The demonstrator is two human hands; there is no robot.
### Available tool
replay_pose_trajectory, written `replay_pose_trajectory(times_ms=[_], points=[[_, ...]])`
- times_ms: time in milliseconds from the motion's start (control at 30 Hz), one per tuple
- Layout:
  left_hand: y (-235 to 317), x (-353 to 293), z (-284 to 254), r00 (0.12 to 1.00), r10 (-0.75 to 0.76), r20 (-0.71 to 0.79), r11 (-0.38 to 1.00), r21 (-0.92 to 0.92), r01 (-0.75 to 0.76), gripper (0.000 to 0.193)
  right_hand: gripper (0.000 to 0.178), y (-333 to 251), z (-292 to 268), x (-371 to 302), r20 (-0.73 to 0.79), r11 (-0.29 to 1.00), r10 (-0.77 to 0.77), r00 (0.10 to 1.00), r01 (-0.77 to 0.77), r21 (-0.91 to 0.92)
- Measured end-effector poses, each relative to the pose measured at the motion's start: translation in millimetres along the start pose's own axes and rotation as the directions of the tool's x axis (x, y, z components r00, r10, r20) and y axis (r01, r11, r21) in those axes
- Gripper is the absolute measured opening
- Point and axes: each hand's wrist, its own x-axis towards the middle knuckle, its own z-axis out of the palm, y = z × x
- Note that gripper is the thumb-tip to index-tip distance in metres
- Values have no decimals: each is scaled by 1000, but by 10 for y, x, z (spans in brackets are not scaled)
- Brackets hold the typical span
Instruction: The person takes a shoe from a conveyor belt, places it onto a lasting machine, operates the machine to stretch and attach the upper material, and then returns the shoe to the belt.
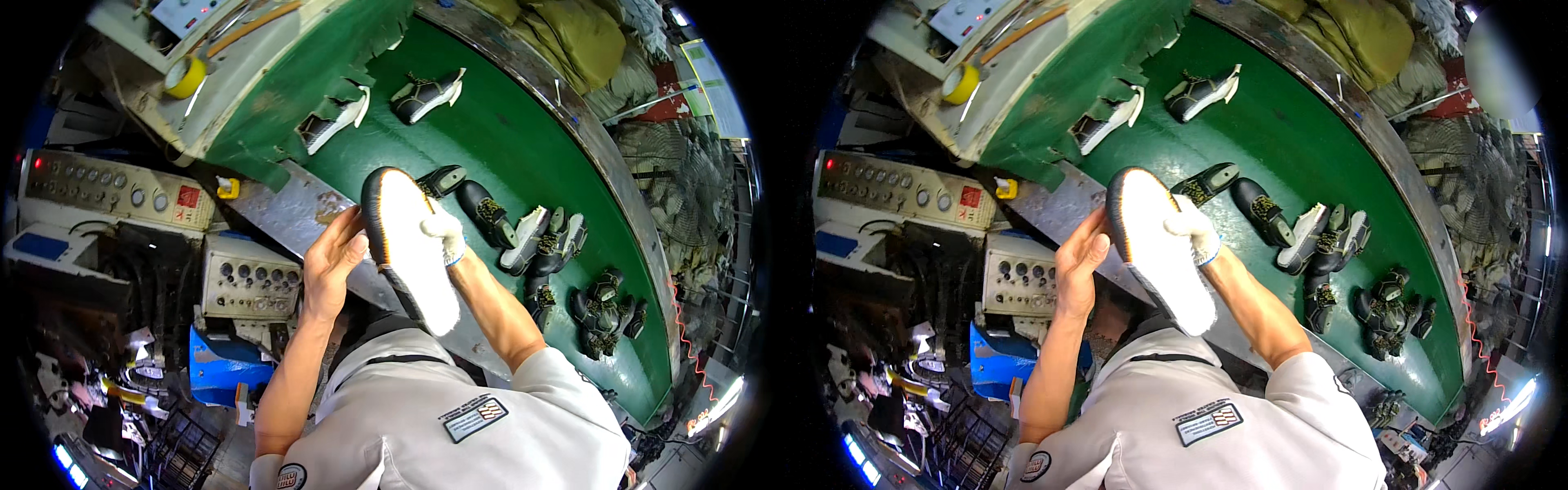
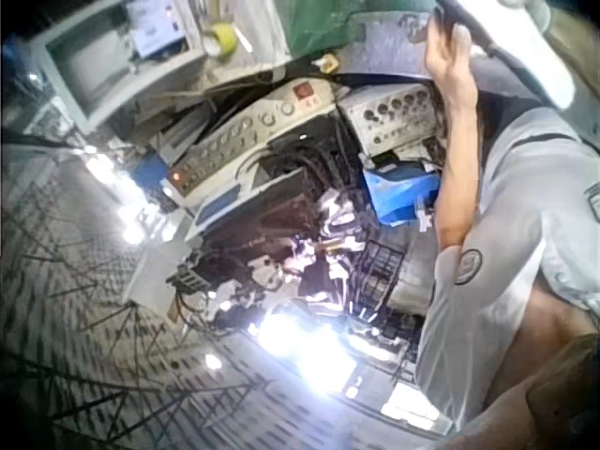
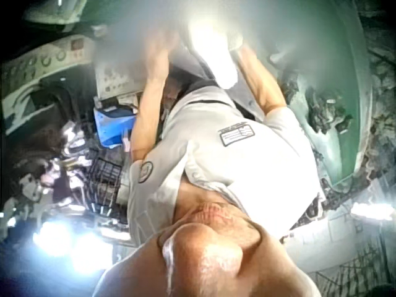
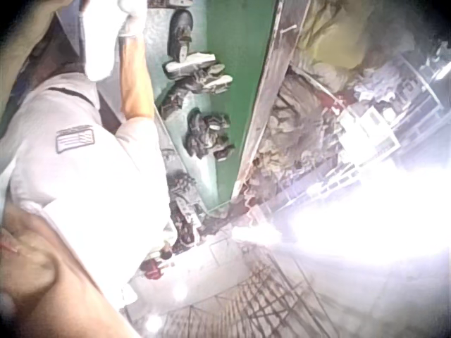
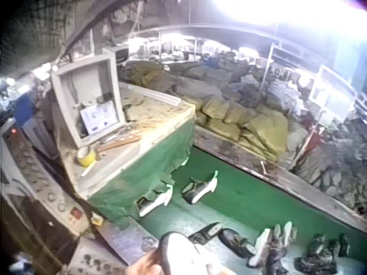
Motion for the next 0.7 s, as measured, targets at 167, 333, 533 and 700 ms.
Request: replay_pose_trajectory(times_ms=[167, 333, 533, 700], points=[[-72, 365, 475, 994, 52, 95, 996, 67, -58, 88, 78, 90, -40, -21, 13, 801, -204, 979, 160, 577], [10, 569, 909, 990, -51, 134, 948, 320, 6, 90, 80, 159, -224, 110, -122, 701, -395, 911, 385, 600], [-338, 900, 983, 981, -108, 161, 963, 263, 63, 74, 75, -169, -453, -83, -232, 810, -367, 901, 432, 397], [-929, 917, 537, 980, -197, -17, 894, 406, 187, 68, 57, -1242, -1242, -170, -603, 800, -206, 771, -222, -557]])
